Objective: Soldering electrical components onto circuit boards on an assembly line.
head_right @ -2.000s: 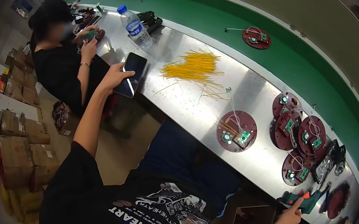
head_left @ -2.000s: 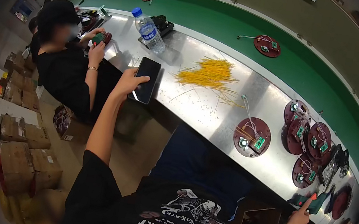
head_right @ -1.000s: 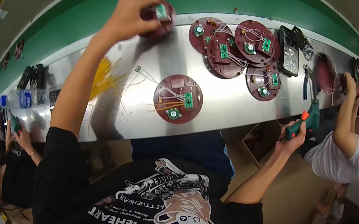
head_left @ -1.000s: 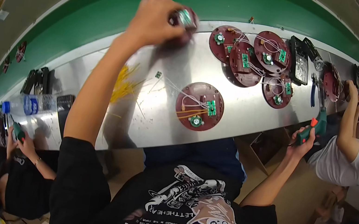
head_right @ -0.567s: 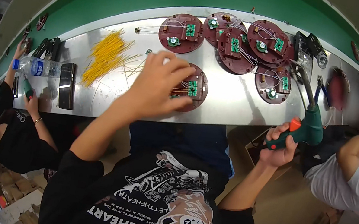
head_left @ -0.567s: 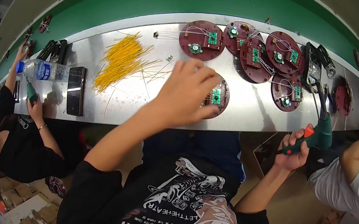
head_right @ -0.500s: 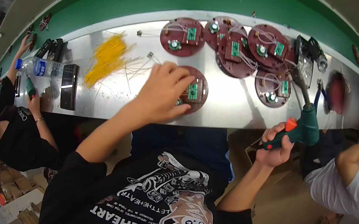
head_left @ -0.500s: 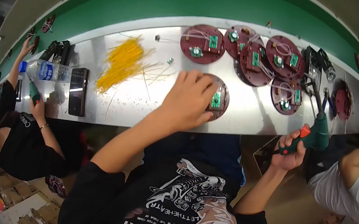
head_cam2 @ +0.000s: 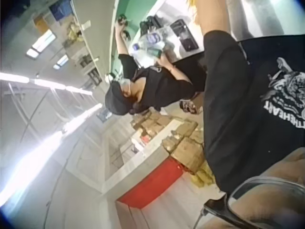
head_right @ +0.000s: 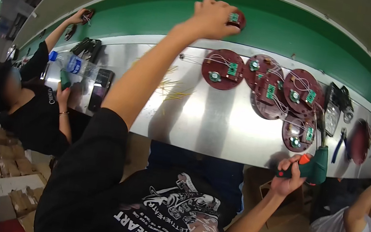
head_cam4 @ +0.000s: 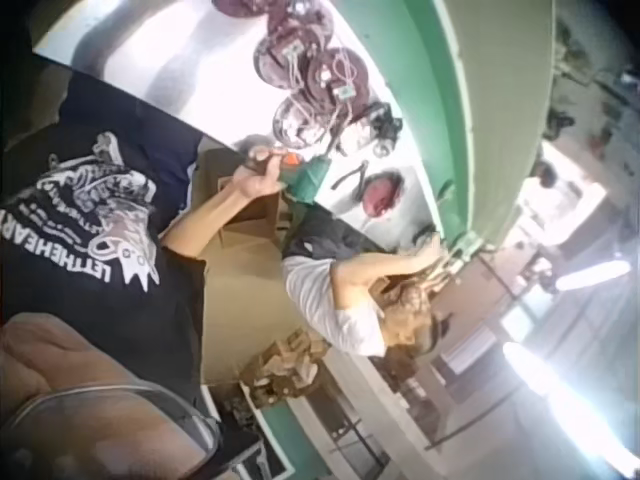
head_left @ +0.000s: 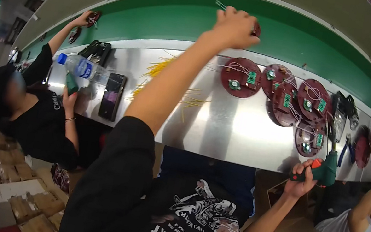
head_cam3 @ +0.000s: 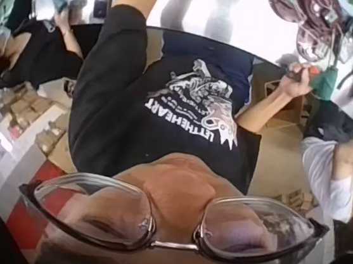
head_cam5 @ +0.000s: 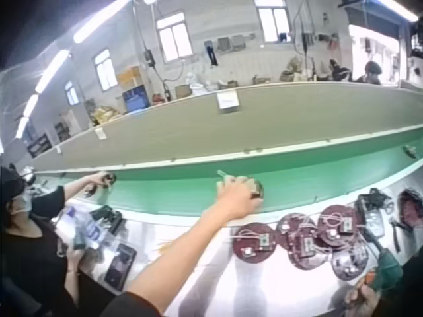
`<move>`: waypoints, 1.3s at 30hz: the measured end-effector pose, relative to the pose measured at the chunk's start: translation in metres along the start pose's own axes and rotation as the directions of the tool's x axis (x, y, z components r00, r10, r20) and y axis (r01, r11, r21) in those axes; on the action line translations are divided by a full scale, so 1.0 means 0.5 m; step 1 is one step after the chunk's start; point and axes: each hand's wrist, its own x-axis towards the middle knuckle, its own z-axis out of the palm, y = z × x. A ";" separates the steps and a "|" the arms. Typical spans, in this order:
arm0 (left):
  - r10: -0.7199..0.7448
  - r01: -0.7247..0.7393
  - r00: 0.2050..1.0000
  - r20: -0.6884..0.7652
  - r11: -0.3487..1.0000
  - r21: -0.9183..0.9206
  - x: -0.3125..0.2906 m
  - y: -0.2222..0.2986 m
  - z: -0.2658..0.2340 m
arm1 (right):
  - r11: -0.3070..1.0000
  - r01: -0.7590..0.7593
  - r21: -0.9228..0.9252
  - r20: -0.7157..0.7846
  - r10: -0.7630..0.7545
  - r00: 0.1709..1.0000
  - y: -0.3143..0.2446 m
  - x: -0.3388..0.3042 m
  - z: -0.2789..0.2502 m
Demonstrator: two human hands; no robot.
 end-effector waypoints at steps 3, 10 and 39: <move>0.051 -0.063 0.940 0.337 0.998 0.025 -0.067 0.092 -0.018 | 1.000 -0.025 -0.009 -0.004 0.025 1.000 -0.002 0.000 -0.009; 0.152 -0.147 0.988 0.004 0.964 -0.221 -0.286 0.152 0.029 | 0.995 -0.073 -0.064 -0.037 0.071 0.997 0.001 0.002 0.001; -0.244 0.023 0.919 -0.309 0.817 -0.577 -0.417 -0.089 -0.118 | 0.973 -0.175 0.149 0.151 0.153 0.977 -0.027 -0.012 0.012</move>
